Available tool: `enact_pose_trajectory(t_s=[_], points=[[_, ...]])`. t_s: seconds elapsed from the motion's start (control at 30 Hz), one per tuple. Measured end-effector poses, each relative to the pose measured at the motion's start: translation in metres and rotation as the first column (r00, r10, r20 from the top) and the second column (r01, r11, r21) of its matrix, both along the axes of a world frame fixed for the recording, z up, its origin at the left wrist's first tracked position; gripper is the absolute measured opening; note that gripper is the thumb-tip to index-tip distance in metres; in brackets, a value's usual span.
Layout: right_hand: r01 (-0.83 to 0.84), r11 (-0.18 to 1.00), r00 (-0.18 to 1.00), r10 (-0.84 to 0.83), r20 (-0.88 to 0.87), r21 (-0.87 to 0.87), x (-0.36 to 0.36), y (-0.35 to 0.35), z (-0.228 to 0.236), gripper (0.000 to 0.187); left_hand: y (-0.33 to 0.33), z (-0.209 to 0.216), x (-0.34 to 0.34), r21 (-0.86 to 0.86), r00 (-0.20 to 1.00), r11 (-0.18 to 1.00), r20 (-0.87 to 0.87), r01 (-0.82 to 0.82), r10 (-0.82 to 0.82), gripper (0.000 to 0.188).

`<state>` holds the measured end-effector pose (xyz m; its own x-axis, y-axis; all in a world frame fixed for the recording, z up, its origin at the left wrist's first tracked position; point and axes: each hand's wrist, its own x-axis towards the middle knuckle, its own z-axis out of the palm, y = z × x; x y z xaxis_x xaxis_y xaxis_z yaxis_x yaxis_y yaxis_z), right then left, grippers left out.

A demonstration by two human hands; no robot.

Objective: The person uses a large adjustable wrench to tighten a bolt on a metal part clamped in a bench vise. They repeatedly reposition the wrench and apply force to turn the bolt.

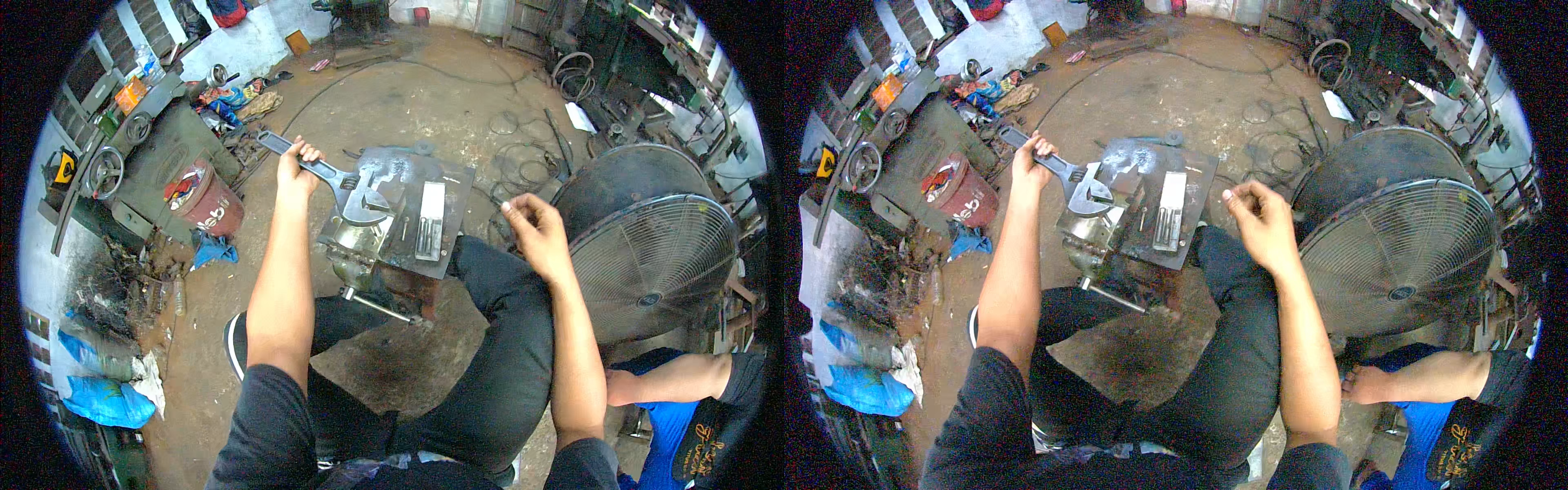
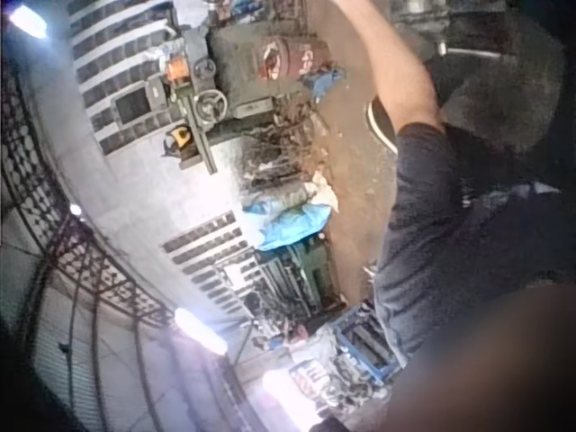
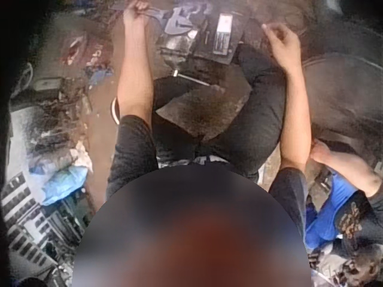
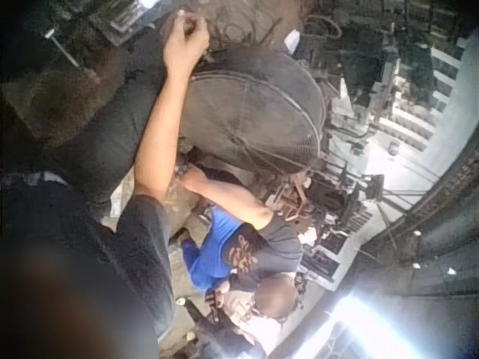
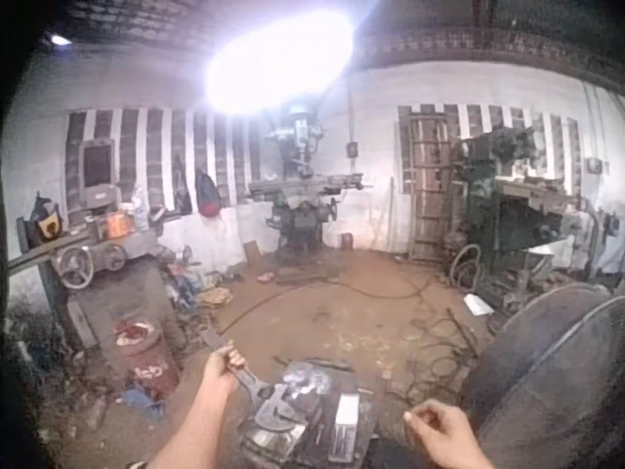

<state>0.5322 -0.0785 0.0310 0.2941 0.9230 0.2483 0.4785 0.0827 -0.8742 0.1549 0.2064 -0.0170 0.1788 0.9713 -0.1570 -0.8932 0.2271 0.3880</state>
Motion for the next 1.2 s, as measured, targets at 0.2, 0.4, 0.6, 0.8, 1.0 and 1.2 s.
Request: enact_pose_trajectory(t_s=[0.2, 0.4, 0.6, 0.8, 1.0, 1.2], points=[[-0.103, 0.994, 0.986, 0.106, 0.128, -0.03, -0.006, -0.013, -0.001, 0.028, 0.02, -0.031, 0.014, -0.35, 0.999, 0.936, -0.004, 0.039, -0.044, 0.037], [-0.117, 0.988, 0.965, 0.137, 0.222, -0.103, 0.0, -0.017, -0.001, 0.026, 0.015, -0.047, 0.009, -0.279, 0.992, 0.951, -0.029, -0.129, 0.126, 0.042], [-0.15, 0.985, 0.974, 0.163, 0.159, -0.09, 0.001, -0.015, 0.002, 0.026, -0.029, -0.012, -0.02, -0.113, 0.902, 0.895, -0.065, -0.431, 0.426, 0.014], [-0.145, 0.989, 0.979, 0.15, 0.138, -0.042, -0.003, -0.015, 0.008, 0.025, -0.136, -0.011, -0.033, -0.022, 0.804, 0.805, 0.056, -0.592, 0.593, 0.026], [-0.178, 0.983, 0.979, 0.181, 0.088, -0.045, -0.008, -0.013, 0.014, 0.028, -0.281, 0.019, -0.001, 0.071, 0.791, 0.79, 0.124, -0.609, 0.599, 0.031], [-0.261, 0.965, 0.959, 0.262, 0.112, -0.019, -0.016, -0.014, 0.012, 0.029, -0.329, 0.003, -0.015, 0.365, 0.839, 0.798, -0.074, -0.48, 0.539, 0.01]])
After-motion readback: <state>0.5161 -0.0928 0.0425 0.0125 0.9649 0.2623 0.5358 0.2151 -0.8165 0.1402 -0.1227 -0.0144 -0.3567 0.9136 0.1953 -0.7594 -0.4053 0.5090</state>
